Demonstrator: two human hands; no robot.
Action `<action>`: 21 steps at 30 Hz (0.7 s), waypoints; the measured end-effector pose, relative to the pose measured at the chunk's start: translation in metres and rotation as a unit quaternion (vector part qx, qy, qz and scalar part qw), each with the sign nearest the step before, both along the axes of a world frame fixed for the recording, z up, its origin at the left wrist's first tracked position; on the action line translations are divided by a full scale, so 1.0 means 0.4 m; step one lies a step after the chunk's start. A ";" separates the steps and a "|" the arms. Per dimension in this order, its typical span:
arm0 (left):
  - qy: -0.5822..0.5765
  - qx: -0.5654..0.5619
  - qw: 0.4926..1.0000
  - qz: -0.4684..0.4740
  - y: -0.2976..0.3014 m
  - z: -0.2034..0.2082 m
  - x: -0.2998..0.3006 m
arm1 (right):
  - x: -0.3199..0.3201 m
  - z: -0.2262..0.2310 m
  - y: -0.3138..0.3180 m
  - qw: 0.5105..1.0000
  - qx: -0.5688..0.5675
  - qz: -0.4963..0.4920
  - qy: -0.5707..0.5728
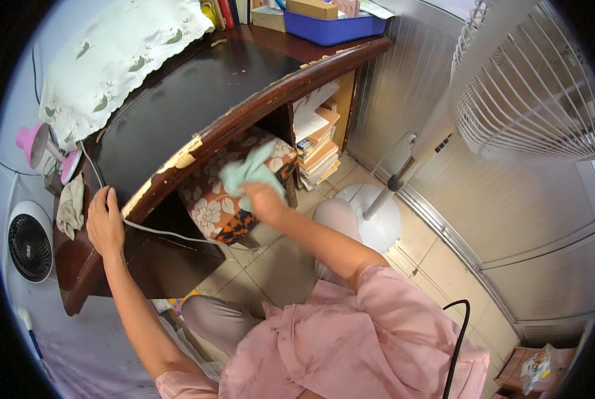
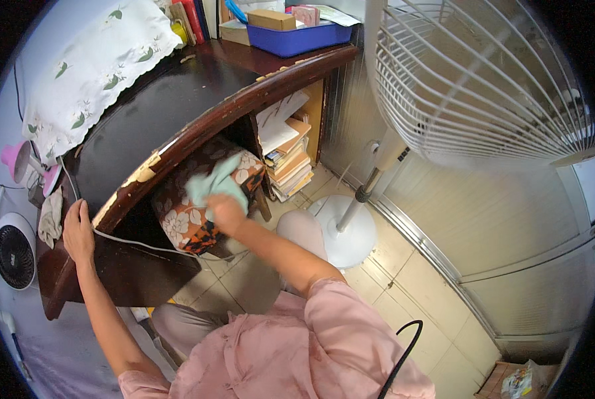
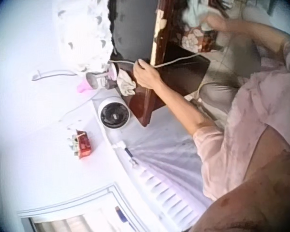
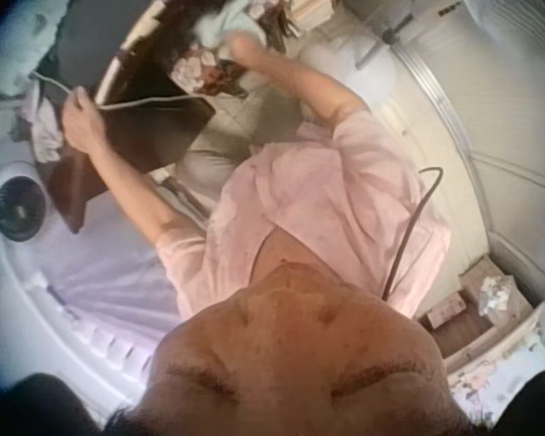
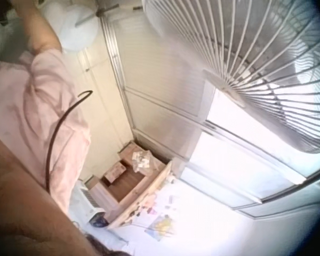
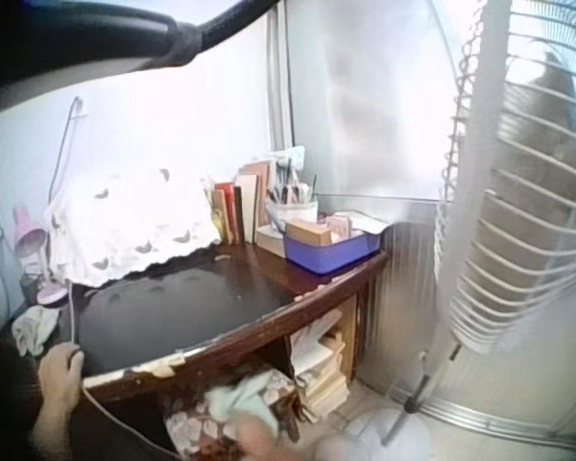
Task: The person wipes the surface of a wooden desk with a cloth, then retrieves papers and notebooks from a drawer. They wipe each item individually with the cloth and place them back on the desk.
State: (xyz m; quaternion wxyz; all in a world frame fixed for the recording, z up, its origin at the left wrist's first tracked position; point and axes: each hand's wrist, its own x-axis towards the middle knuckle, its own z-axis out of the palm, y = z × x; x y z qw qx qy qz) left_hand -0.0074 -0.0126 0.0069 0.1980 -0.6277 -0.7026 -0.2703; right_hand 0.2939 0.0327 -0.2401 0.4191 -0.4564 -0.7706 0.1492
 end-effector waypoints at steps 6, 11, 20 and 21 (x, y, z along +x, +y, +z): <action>-0.015 -0.014 1.000 -0.013 0.008 0.010 0.039 | 0.059 -0.118 0.002 0.986 -0.138 0.006 0.094; 0.003 -0.015 1.000 0.010 -0.006 0.001 0.009 | 0.332 0.138 0.097 0.864 -0.030 -0.296 0.406; 0.024 -0.004 1.000 0.007 0.000 0.002 0.026 | 0.174 -0.004 0.146 0.988 -0.047 -0.131 -0.061; 0.022 -0.004 1.000 0.007 0.000 0.003 0.029 | 0.122 -0.060 0.086 0.986 0.037 -0.117 -0.117</action>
